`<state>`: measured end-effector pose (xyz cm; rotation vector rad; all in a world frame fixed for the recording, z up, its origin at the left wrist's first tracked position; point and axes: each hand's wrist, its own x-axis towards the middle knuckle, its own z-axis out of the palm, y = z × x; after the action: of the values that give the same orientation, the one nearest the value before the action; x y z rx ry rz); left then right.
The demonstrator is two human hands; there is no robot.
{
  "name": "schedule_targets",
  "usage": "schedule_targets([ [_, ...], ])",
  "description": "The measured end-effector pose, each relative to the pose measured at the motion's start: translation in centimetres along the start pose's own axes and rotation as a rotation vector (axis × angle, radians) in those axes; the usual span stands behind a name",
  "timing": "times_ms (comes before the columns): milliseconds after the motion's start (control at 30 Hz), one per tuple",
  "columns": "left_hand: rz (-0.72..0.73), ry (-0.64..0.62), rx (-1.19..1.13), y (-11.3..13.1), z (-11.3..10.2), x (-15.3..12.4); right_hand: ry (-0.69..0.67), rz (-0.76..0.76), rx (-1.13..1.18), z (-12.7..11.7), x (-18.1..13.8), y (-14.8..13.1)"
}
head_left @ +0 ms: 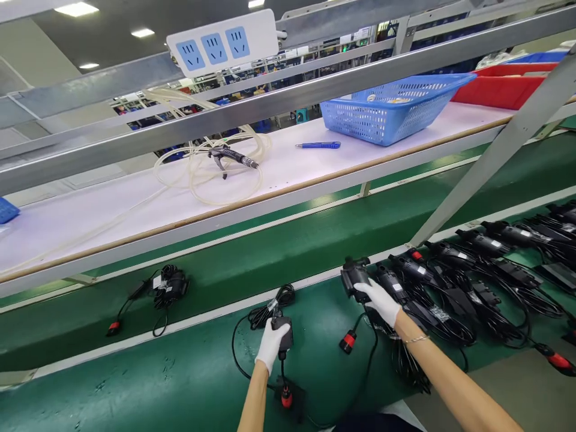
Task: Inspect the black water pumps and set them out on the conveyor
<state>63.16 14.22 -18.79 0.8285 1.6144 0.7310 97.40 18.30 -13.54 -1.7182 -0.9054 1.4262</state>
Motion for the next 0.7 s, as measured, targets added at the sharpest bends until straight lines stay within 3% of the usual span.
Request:
schedule_targets([
  [100,-0.056,0.048,0.18,-0.4,3.4,0.5,-0.097,-0.126,0.176,-4.4,-2.4,-5.0],
  [233,-0.14,0.098,0.367,0.3,7.5,-0.1,-0.173,-0.217,0.22,-10.0,-6.2,-11.4],
  [333,-0.107,0.138,0.369,2.6,10.4,-1.3,-0.263,-0.339,0.101,-13.0,-8.5,-14.5],
  [433,0.057,0.121,0.274,6.7,14.1,-3.0,-0.315,-0.428,-0.128,-14.6,-9.3,-15.8],
  [500,0.207,-0.028,0.086,10.0,17.1,-4.6,-0.304,-0.443,-0.294,-14.6,-9.1,-15.8],
  [600,0.404,-0.41,-0.512,14.3,21.8,-7.2,-0.306,-0.446,-0.51,-13.2,-8.2,-14.9],
  [633,0.412,-0.49,-0.71,15.4,23.2,-7.9,-0.285,-0.441,-0.573,-12.6,-7.9,-14.5],
  [700,0.317,-0.501,-0.967,16.9,25.2,-8.9,-0.211,-0.429,-0.646,-11.6,-7.2,-13.3],
])
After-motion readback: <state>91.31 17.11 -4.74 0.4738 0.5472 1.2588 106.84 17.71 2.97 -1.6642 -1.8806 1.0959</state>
